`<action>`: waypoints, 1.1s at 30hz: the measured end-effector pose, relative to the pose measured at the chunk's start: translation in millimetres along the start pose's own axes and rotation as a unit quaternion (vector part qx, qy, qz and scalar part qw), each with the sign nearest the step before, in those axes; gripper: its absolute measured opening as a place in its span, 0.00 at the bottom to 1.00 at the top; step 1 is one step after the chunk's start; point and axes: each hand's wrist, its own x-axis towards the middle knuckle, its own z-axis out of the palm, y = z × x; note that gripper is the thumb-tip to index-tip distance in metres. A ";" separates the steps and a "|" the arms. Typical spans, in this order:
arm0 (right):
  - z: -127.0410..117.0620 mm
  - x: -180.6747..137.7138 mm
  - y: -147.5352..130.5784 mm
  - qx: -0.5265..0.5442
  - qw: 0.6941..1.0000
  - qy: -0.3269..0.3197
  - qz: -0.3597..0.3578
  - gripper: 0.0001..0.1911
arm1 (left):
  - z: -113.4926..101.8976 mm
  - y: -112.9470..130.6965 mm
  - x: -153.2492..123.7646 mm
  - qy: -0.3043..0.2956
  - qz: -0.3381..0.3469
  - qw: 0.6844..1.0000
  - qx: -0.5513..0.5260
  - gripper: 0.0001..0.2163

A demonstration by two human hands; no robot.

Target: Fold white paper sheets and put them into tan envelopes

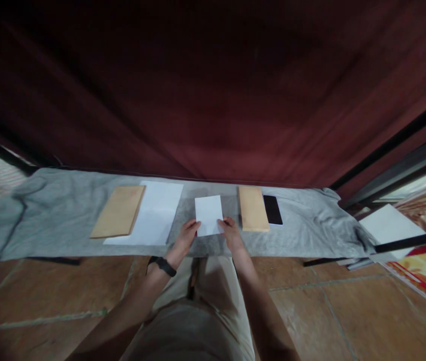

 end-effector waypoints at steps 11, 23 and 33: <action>11.8 -2.6 -12.9 0.110 0.993 -0.015 -0.026 0.19 | 6.9 22.3 -32.3 -0.054 0.123 0.977 0.166 0.17; 14.3 -13.7 -21.1 0.189 0.982 -0.013 0.026 0.13 | -11.6 15.1 -21.2 -0.073 0.258 0.895 0.357 0.31; 1.5 0.7 -13.6 0.141 0.988 0.024 0.059 0.12 | -10.7 6.8 -3.7 -0.034 -0.074 0.983 -0.164 0.30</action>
